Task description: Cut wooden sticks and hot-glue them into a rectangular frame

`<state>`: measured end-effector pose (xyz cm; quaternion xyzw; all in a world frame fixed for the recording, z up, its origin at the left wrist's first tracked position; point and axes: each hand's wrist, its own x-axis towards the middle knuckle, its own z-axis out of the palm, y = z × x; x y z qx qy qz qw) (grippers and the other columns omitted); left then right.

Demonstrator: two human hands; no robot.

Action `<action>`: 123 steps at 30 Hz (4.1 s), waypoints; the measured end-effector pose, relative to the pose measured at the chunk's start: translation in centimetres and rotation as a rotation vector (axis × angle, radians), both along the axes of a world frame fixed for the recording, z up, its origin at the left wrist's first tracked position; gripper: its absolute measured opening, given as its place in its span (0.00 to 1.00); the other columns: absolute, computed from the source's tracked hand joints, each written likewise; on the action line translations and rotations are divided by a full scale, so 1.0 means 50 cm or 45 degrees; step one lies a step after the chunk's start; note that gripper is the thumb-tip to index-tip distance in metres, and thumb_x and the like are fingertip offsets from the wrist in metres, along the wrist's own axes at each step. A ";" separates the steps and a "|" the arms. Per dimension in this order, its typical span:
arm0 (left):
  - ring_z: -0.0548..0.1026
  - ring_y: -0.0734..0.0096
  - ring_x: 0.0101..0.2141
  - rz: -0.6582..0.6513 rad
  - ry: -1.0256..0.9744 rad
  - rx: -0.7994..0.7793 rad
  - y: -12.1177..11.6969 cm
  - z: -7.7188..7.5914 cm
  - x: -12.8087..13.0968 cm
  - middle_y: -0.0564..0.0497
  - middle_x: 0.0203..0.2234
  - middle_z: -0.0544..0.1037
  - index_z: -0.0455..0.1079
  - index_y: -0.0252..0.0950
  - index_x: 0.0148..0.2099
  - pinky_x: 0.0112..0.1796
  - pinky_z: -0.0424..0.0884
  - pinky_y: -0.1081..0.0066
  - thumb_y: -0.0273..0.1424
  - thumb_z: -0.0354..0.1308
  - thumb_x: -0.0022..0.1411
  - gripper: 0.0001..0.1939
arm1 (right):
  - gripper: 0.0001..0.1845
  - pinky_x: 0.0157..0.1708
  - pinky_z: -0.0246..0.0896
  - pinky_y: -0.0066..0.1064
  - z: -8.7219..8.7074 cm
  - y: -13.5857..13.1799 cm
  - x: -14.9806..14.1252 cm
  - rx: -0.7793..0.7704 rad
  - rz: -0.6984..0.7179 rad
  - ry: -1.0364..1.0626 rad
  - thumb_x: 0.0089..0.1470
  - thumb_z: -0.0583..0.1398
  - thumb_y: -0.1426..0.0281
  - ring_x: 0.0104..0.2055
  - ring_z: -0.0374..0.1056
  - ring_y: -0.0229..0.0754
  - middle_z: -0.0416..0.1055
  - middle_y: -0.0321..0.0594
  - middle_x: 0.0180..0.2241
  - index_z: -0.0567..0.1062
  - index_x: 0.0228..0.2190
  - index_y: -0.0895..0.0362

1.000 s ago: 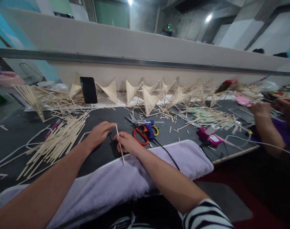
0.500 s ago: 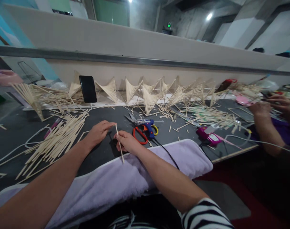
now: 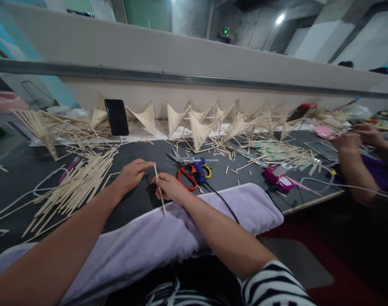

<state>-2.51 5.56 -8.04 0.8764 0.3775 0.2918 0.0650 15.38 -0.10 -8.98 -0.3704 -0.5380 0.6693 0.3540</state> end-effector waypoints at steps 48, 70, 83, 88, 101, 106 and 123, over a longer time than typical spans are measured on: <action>0.69 0.74 0.37 0.009 0.023 -0.018 0.001 0.011 0.004 0.50 0.35 0.72 0.70 0.38 0.48 0.41 0.65 0.74 0.22 0.43 0.57 0.20 | 0.09 0.09 0.35 0.20 0.010 -0.002 -0.002 -0.013 -0.044 -0.100 0.53 0.51 0.63 0.08 0.44 0.28 0.61 0.27 0.10 0.62 0.33 0.56; 0.69 0.74 0.38 0.007 0.052 0.007 0.002 0.009 0.004 0.49 0.35 0.72 0.69 0.36 0.48 0.42 0.65 0.75 0.22 0.43 0.57 0.20 | 0.10 0.08 0.34 0.19 0.004 0.000 -0.003 -0.013 -0.049 -0.061 0.52 0.52 0.62 0.08 0.44 0.28 0.62 0.27 0.10 0.62 0.32 0.56; 0.70 0.74 0.37 -0.009 0.033 0.000 0.001 0.011 0.004 0.49 0.35 0.72 0.70 0.36 0.48 0.42 0.65 0.74 0.22 0.43 0.57 0.20 | 0.09 0.08 0.34 0.19 0.006 -0.001 -0.003 -0.032 -0.050 -0.067 0.53 0.51 0.63 0.07 0.44 0.28 0.62 0.27 0.10 0.62 0.32 0.55; 0.69 0.73 0.37 -0.007 0.043 -0.006 0.002 0.010 0.004 0.50 0.35 0.72 0.70 0.36 0.48 0.42 0.65 0.74 0.21 0.43 0.56 0.21 | 0.10 0.08 0.35 0.19 0.010 -0.002 -0.003 -0.015 -0.052 -0.061 0.52 0.52 0.62 0.08 0.44 0.28 0.62 0.27 0.09 0.62 0.32 0.56; 0.69 0.74 0.38 -0.002 0.071 -0.005 0.001 0.011 0.004 0.49 0.35 0.72 0.69 0.36 0.48 0.42 0.65 0.74 0.20 0.43 0.55 0.21 | 0.10 0.09 0.34 0.19 0.009 -0.003 -0.003 -0.019 -0.050 -0.048 0.52 0.52 0.62 0.08 0.44 0.28 0.62 0.27 0.09 0.62 0.31 0.55; 0.69 0.73 0.37 -0.006 0.080 -0.012 0.001 0.012 0.004 0.50 0.34 0.71 0.69 0.36 0.48 0.41 0.65 0.74 0.20 0.43 0.56 0.21 | 0.10 0.08 0.34 0.20 0.005 -0.001 -0.003 -0.032 -0.053 -0.055 0.52 0.52 0.62 0.08 0.44 0.29 0.62 0.28 0.09 0.62 0.31 0.56; 0.69 0.74 0.38 -0.060 0.021 -0.030 0.008 0.003 -0.004 0.50 0.36 0.71 0.69 0.38 0.49 0.41 0.65 0.73 0.21 0.43 0.57 0.21 | 0.13 0.09 0.35 0.19 0.008 0.000 -0.005 -0.029 -0.053 -0.060 0.50 0.53 0.59 0.08 0.46 0.29 0.62 0.28 0.09 0.62 0.31 0.56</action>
